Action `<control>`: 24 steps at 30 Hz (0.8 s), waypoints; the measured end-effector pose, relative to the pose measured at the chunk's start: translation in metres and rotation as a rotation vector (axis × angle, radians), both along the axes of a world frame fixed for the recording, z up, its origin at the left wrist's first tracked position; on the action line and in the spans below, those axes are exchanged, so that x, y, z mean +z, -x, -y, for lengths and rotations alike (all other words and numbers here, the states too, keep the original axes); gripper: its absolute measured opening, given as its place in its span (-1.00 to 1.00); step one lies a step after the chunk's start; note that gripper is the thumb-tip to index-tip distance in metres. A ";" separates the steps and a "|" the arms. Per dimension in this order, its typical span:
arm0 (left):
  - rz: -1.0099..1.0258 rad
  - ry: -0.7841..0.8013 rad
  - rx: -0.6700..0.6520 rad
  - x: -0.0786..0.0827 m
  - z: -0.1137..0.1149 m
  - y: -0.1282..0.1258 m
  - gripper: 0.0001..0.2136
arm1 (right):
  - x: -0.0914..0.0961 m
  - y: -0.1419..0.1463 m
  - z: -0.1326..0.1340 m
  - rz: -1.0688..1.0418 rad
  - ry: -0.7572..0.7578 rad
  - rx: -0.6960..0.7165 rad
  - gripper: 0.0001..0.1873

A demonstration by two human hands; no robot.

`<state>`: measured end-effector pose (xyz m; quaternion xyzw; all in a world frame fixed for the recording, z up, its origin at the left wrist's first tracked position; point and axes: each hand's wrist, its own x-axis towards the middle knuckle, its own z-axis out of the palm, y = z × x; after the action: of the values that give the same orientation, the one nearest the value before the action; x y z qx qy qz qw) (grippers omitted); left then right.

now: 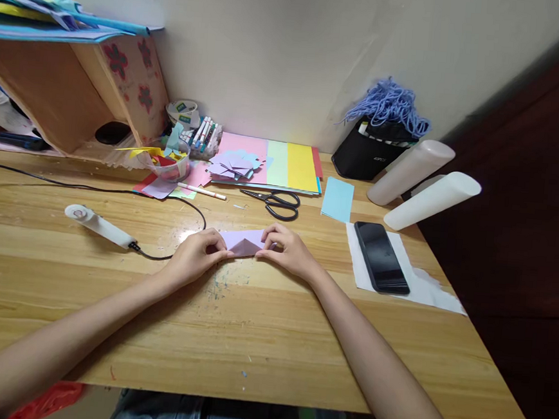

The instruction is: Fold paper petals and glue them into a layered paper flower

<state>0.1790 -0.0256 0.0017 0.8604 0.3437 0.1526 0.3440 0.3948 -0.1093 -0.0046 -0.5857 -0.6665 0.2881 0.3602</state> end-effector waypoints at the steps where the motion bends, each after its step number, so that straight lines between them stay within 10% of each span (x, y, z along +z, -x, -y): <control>1: -0.006 -0.015 0.020 0.000 0.002 -0.001 -0.76 | 0.000 0.001 0.000 0.009 0.008 -0.012 -0.79; 24: -0.172 -0.334 0.110 -0.002 0.011 -0.005 -0.78 | -0.010 0.011 -0.001 0.361 -0.034 -0.255 -0.72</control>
<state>0.1836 -0.0363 -0.0001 0.8953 0.3881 0.1520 0.1572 0.3835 -0.1086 -0.0142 -0.7012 -0.6453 0.1193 0.2786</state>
